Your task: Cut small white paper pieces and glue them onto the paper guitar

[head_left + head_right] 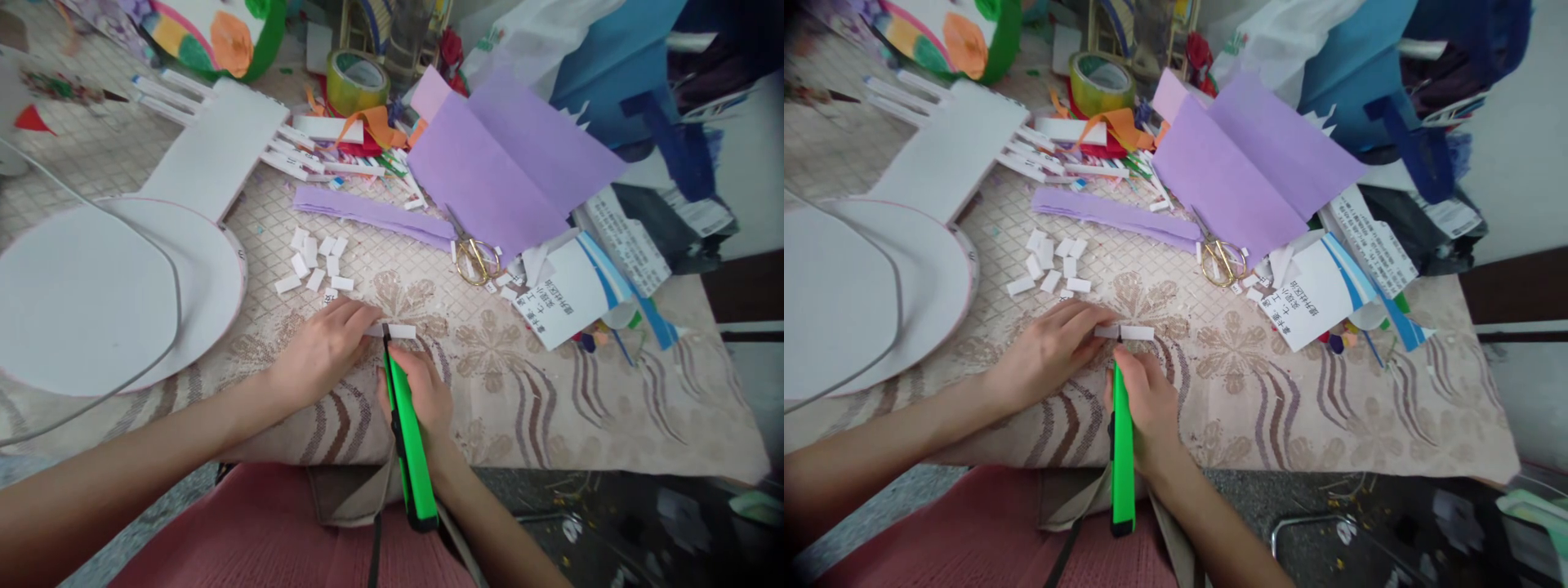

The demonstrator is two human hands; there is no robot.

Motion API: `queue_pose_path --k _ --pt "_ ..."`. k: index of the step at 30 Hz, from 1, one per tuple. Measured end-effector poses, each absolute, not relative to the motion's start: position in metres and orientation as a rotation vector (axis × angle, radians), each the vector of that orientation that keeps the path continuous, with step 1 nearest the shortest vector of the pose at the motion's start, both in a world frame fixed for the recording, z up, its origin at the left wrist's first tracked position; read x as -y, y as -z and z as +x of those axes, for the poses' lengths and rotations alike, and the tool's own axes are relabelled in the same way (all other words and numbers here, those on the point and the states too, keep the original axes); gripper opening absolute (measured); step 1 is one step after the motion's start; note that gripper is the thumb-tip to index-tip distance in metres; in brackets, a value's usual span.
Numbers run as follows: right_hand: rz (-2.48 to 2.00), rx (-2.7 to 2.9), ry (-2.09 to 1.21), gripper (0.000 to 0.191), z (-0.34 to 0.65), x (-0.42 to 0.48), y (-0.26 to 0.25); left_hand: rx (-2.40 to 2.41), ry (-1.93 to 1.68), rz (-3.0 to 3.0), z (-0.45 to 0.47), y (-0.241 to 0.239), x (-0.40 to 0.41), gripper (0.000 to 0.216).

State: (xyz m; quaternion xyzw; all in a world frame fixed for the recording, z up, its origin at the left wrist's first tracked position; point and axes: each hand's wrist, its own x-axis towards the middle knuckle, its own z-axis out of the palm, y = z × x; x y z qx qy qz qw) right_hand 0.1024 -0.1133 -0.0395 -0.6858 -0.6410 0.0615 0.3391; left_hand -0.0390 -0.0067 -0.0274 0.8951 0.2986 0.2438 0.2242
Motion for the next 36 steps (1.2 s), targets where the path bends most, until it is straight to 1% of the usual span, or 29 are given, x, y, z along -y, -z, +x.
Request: queue_pose_path --k 8,15,23,36 --pt "-1.770 1.682 -0.177 0.036 0.1050 0.1148 0.0439 -0.817 -0.634 2.474 -0.0386 0.0276 0.0054 0.025" --pt "-1.749 1.672 -0.262 0.041 0.1072 0.1172 0.0461 -0.828 -0.630 2.470 -0.0388 0.0287 0.0050 0.026" --pt "-1.818 1.757 -0.237 0.036 0.1071 0.1145 0.0427 -0.816 -0.621 2.456 -0.0386 0.0286 0.0045 0.025" --pt "-1.749 1.863 0.108 0.028 0.1037 0.1101 0.0422 -0.828 -0.530 2.451 -0.0386 0.0266 0.0040 0.023"
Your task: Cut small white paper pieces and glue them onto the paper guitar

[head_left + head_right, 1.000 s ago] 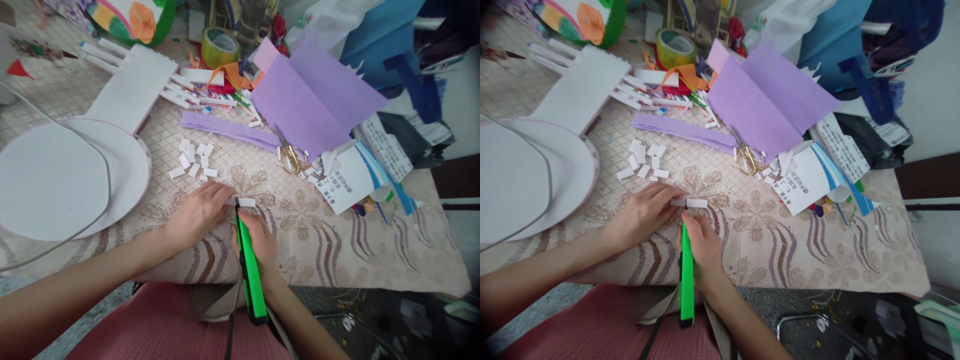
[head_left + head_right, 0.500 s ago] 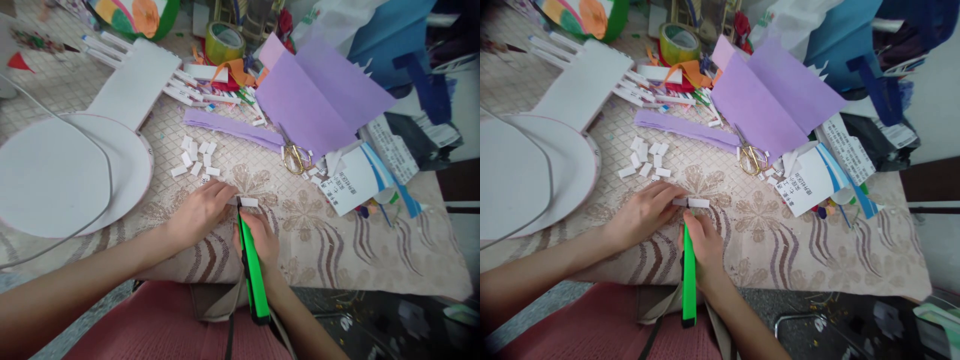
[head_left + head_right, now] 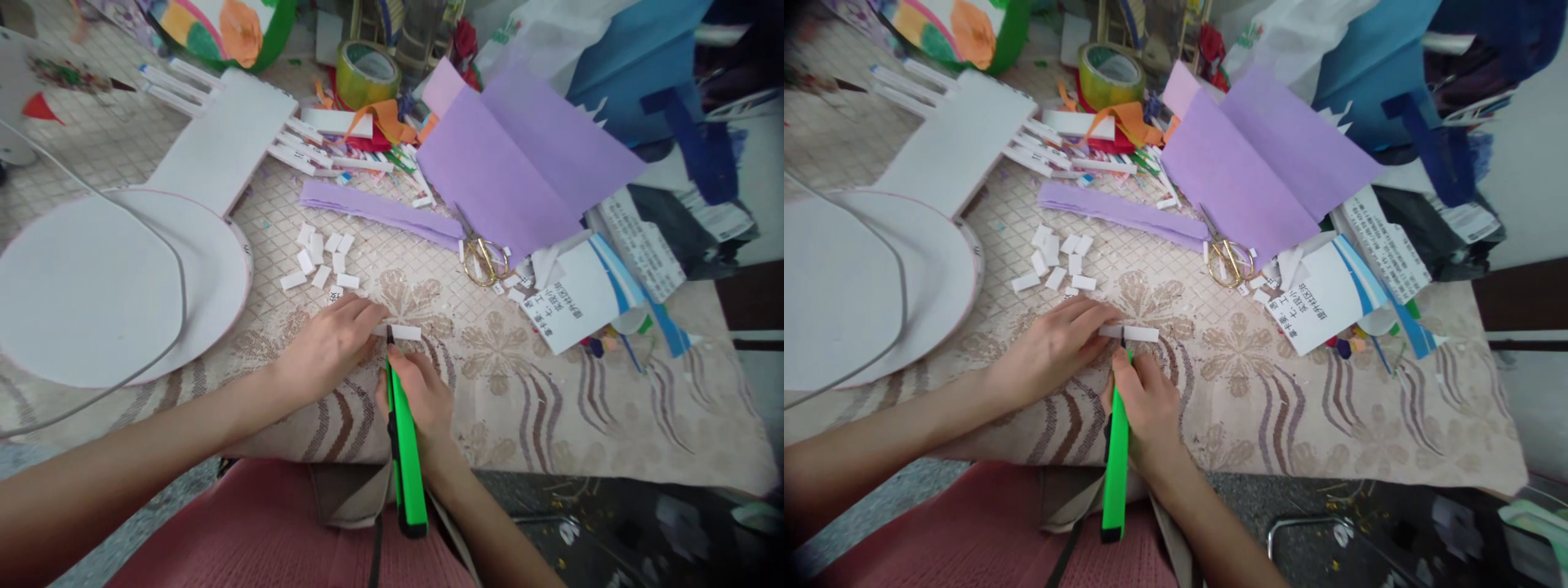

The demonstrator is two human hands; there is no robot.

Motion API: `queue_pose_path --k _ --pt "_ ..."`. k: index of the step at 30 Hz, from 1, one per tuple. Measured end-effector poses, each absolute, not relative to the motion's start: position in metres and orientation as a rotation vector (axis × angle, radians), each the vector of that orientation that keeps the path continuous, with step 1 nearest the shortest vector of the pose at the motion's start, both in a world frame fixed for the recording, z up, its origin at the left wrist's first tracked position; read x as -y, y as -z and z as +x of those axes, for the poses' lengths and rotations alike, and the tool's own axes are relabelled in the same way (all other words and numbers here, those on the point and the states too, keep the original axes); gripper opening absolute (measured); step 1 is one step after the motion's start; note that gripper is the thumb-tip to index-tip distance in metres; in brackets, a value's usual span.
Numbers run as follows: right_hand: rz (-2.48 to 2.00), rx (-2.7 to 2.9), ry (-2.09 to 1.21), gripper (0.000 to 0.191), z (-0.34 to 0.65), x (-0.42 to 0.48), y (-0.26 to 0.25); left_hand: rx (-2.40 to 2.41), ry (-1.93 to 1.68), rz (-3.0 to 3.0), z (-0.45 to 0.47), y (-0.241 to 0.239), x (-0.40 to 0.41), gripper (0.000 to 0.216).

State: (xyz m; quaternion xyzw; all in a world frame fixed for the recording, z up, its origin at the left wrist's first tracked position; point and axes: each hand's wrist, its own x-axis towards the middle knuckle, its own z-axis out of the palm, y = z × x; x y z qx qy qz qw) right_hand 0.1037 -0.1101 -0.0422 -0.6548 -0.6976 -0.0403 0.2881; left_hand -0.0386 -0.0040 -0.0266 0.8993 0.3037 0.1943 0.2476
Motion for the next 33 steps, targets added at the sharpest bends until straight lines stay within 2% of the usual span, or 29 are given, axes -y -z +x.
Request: queue_pose_path --k 18,24,33 --pt "-1.718 1.918 0.226 0.023 0.105 0.115 0.045 -0.814 -0.527 2.471 -0.038 0.029 0.004 0.024" --pt "-1.714 1.950 0.152 0.020 0.106 0.120 0.041 -0.818 -0.520 2.465 -0.038 0.027 0.002 0.025" --pt "-1.692 1.650 0.121 0.026 0.106 0.117 0.043 -0.824 -0.618 2.460 -0.036 0.031 0.002 0.026"
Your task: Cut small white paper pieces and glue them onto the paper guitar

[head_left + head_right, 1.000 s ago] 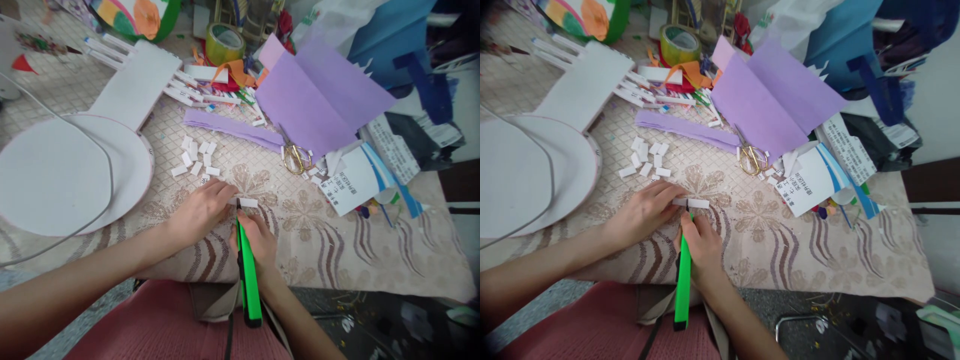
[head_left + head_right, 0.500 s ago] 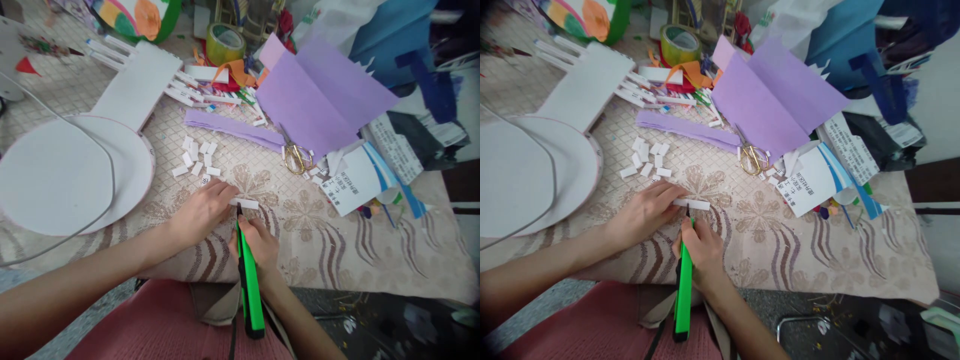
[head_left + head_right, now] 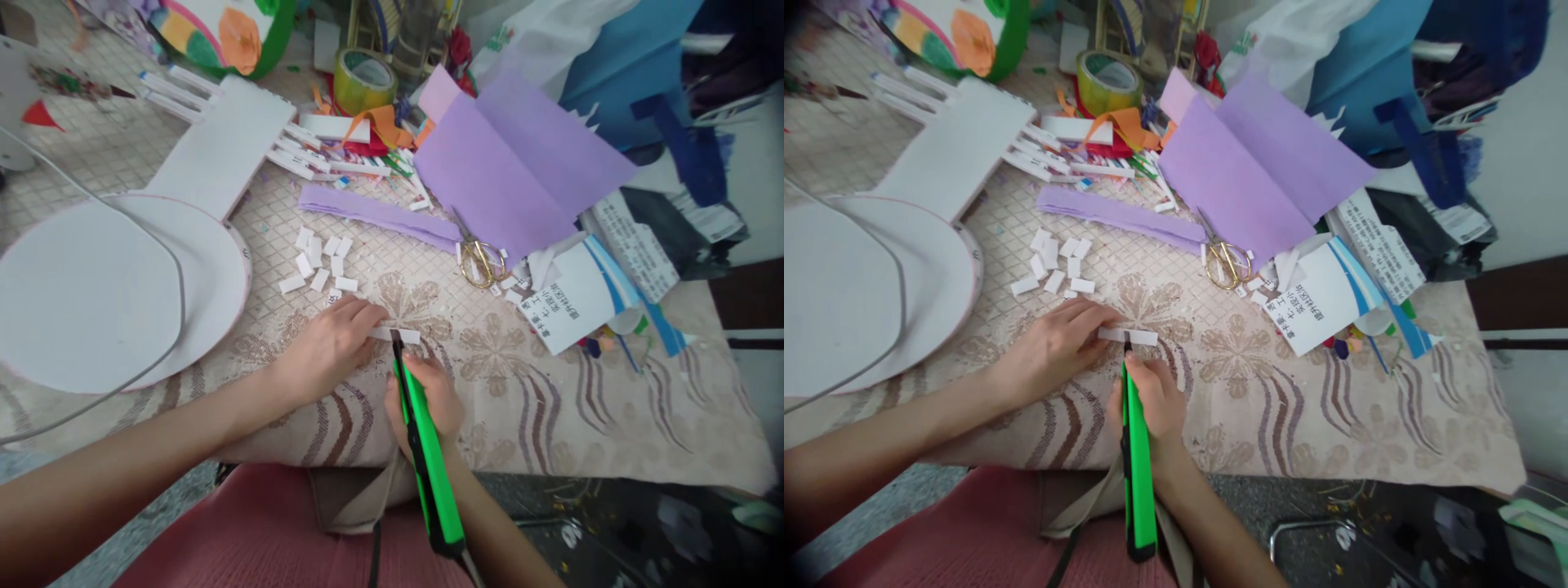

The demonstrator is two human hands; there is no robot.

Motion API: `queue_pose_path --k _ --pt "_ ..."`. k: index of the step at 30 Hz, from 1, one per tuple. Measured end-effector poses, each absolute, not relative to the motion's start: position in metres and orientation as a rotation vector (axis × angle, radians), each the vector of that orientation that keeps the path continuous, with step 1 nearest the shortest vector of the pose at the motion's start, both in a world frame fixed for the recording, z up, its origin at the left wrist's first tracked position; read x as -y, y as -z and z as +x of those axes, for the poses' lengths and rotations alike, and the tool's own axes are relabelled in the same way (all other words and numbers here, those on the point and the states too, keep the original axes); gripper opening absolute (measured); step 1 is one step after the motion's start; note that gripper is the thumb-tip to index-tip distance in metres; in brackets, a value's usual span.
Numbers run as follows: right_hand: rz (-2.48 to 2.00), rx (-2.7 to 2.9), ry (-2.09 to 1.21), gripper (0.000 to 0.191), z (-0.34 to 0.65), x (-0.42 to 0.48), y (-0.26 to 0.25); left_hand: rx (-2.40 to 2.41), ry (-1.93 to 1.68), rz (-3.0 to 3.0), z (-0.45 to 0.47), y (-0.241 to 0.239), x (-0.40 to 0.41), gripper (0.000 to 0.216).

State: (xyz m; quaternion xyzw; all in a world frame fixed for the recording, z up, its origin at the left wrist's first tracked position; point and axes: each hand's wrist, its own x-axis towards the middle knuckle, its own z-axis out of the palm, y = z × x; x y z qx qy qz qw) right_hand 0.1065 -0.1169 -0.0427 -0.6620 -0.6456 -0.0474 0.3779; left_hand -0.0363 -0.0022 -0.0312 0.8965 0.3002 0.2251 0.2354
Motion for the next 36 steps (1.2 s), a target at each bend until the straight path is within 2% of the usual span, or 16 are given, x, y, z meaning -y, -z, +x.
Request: queue_pose_path --k 7,19,27,36 --pt "-1.747 1.688 0.041 0.031 0.107 0.114 0.049 -0.837 -0.660 2.420 -0.037 0.032 0.003 0.039" --pt "-1.712 1.590 0.032 0.030 0.107 0.112 0.044 -0.831 -0.665 2.453 -0.037 0.030 0.003 0.037" --pt "-1.755 1.710 -0.093 0.031 0.109 0.110 0.043 -0.835 -0.665 2.444 -0.037 0.031 0.003 0.038" --pt "-1.690 1.538 -0.124 0.033 0.104 0.114 0.031 -0.854 -0.677 2.442 -0.036 0.029 0.004 0.037"
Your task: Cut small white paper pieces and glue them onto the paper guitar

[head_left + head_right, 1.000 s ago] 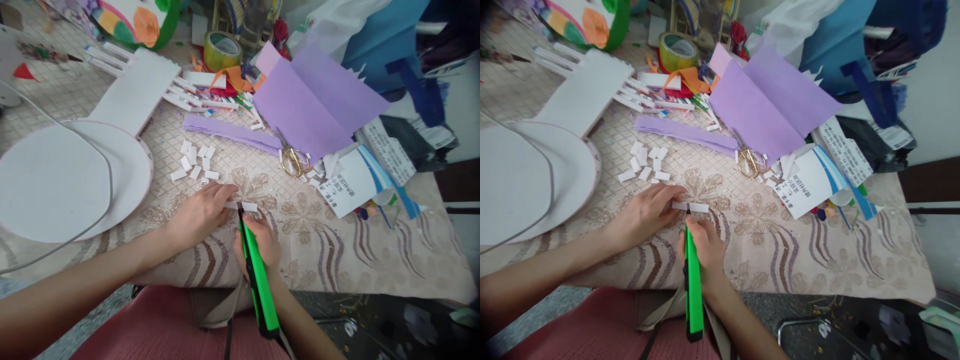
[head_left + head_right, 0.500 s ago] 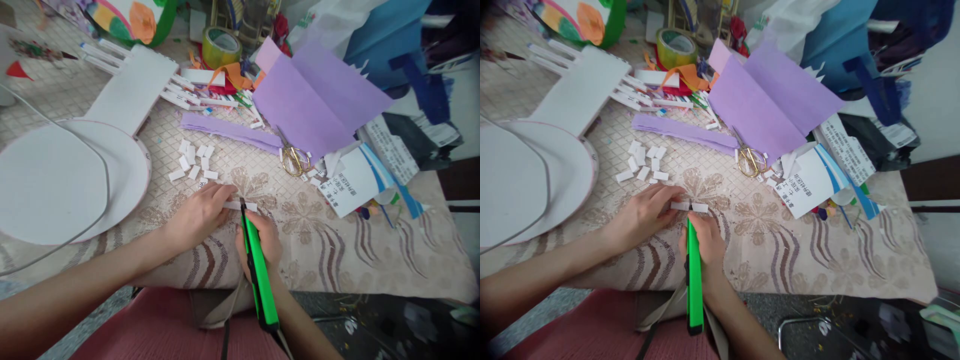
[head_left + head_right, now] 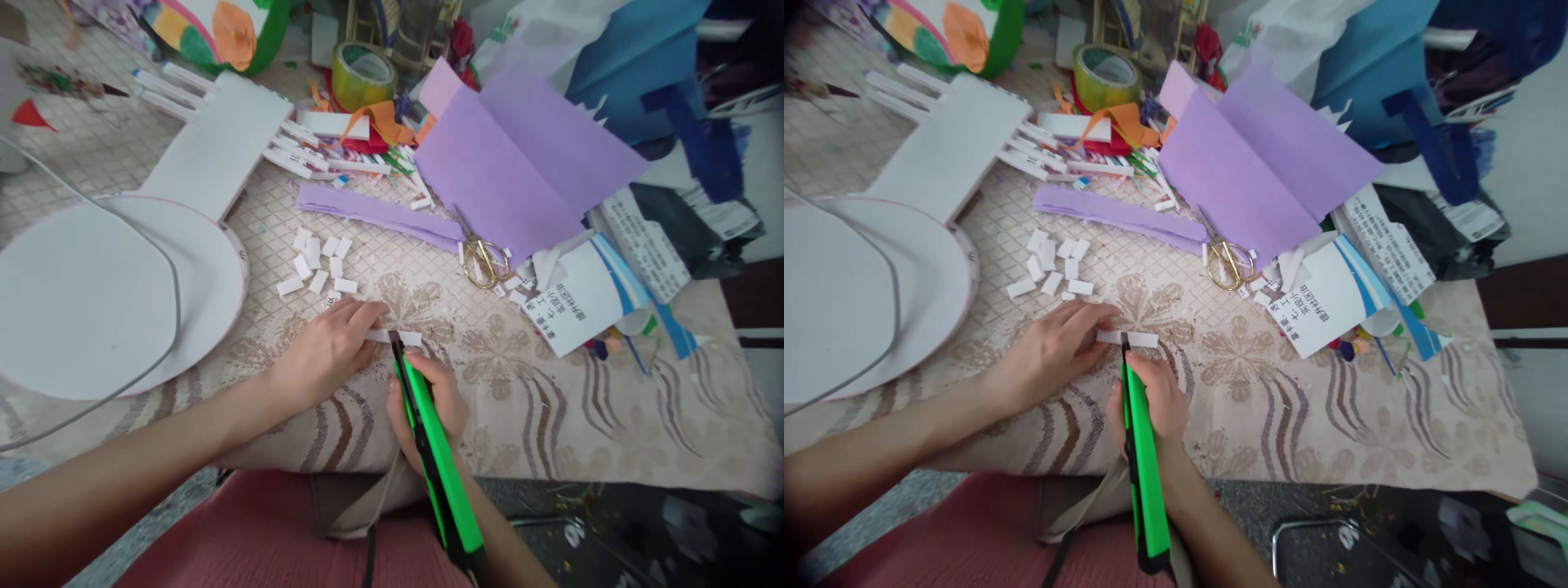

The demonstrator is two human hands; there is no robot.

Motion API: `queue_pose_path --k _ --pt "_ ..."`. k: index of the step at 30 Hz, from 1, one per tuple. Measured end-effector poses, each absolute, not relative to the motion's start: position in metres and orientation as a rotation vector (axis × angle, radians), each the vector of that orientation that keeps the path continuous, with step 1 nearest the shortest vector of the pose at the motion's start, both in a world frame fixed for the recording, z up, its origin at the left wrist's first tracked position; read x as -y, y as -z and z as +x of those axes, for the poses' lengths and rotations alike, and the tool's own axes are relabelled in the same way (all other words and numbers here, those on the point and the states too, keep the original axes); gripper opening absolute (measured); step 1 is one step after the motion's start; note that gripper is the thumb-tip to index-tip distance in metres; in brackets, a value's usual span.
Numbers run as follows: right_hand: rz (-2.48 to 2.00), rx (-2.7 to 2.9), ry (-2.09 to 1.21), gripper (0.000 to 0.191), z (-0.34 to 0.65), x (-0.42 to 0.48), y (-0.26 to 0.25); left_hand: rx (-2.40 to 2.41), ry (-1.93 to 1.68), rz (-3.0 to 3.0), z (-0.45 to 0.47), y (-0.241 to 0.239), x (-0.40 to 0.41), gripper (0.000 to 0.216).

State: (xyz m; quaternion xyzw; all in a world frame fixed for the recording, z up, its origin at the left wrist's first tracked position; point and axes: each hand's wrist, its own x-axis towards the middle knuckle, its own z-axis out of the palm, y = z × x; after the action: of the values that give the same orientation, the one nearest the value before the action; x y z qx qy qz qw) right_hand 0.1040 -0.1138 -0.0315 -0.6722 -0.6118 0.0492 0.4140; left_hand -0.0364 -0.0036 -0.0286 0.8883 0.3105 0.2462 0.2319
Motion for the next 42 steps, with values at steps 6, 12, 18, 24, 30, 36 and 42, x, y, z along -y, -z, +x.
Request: queue_pose_path --k 6,12,18,24,30,36,42 --pt "-1.736 1.568 -0.150 0.032 0.1058 0.1129 0.0352 -0.852 -0.664 2.435 -0.0364 0.0287 0.0032 0.036" --pt "-1.729 1.544 -0.139 0.033 0.1064 0.1117 0.0346 -0.857 -0.647 2.422 -0.0360 0.0281 0.0028 0.037" --pt "-1.736 1.629 -0.142 0.032 0.1079 0.1136 0.0360 -0.846 -0.640 2.418 -0.0365 0.0289 0.0028 0.036" --pt "-1.714 1.575 -0.135 0.034 0.1082 0.1104 0.0373 -0.844 -0.640 2.405 -0.0365 0.0289 0.0028 0.035" --pt "-1.713 1.636 -0.128 0.033 0.1071 0.1129 0.0359 -0.840 -0.636 2.408 -0.0367 0.0289 0.0027 0.035" --pt "-1.728 1.614 -0.114 0.032 0.1069 0.1124 0.0356 -0.837 -0.650 2.414 -0.0369 0.0295 0.0031 0.036" --pt "-1.717 1.622 -0.153 0.032 0.1066 0.1128 0.0344 -0.847 -0.643 2.428 -0.0370 0.0303 0.0031 0.036"
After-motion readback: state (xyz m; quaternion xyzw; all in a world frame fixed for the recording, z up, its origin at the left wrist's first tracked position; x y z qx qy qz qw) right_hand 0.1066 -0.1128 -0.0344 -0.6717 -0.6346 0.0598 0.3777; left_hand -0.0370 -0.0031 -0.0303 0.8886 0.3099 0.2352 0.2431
